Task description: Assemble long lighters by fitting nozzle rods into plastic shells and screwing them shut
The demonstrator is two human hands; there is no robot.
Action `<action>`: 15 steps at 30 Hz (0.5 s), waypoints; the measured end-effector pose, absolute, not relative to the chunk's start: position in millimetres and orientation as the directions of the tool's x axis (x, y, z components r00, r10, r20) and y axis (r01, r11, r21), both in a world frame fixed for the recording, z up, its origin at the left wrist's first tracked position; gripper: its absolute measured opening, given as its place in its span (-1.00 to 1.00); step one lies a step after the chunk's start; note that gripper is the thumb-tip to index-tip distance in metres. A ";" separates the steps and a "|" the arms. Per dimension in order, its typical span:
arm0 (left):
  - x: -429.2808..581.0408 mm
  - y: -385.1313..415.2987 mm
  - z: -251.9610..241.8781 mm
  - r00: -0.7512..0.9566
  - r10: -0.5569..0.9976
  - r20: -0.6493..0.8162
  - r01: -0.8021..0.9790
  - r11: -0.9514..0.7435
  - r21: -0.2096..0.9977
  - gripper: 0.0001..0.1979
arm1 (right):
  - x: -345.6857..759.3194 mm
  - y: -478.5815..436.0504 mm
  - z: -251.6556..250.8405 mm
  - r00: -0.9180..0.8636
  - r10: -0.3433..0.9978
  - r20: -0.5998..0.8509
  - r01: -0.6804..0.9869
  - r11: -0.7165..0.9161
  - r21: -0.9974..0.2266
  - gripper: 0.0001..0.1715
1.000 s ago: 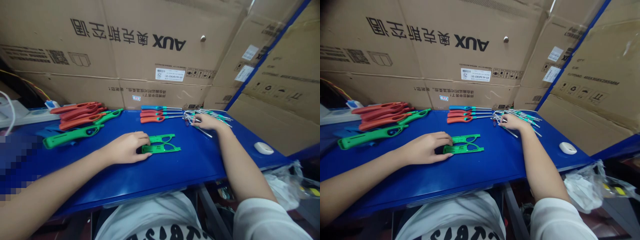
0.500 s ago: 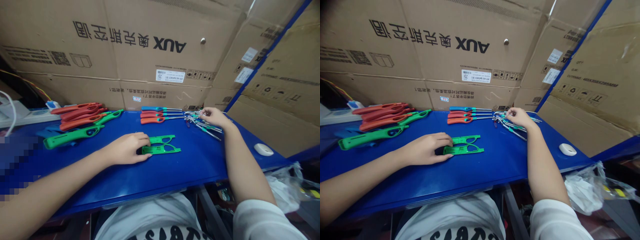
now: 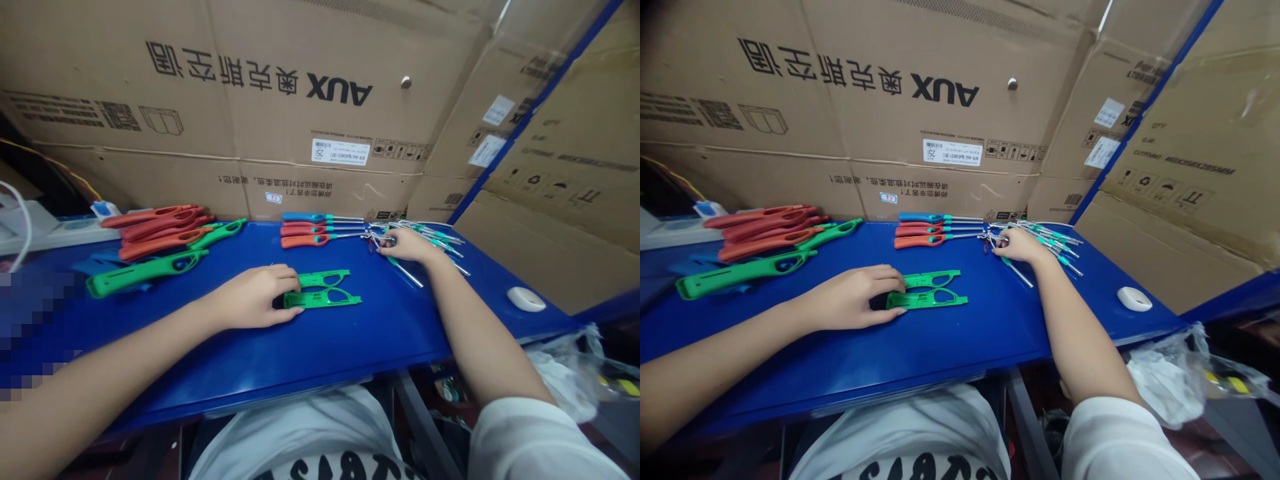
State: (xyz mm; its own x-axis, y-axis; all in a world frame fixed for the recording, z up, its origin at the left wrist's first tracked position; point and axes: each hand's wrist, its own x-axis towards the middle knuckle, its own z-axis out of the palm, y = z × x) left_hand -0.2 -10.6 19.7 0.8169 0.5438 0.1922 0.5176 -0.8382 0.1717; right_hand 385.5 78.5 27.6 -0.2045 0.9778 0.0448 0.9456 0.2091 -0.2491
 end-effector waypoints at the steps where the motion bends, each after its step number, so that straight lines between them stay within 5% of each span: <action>1: -0.2 -10.6 19.7 0.817 0.543 0.193 0.518 -0.839 0.170 -0.73 | 384.9 78.8 27.3 -0.200 0.979 0.050 0.948 0.206 -0.243 -0.84; 15: -0.5 -10.2 19.5 0.817 0.534 0.218 0.505 -0.845 0.176 -0.74 | 393.7 83.6 21.8 -0.146 0.978 0.147 0.960 0.176 -0.219 -0.87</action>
State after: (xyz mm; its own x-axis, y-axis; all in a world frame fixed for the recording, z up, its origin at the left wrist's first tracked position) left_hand -0.5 -10.2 19.5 0.8173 0.5335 0.2177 0.5047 -0.8451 0.1764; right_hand 393.7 83.6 21.8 -0.1460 0.9782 0.1473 0.9598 0.1762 -0.2187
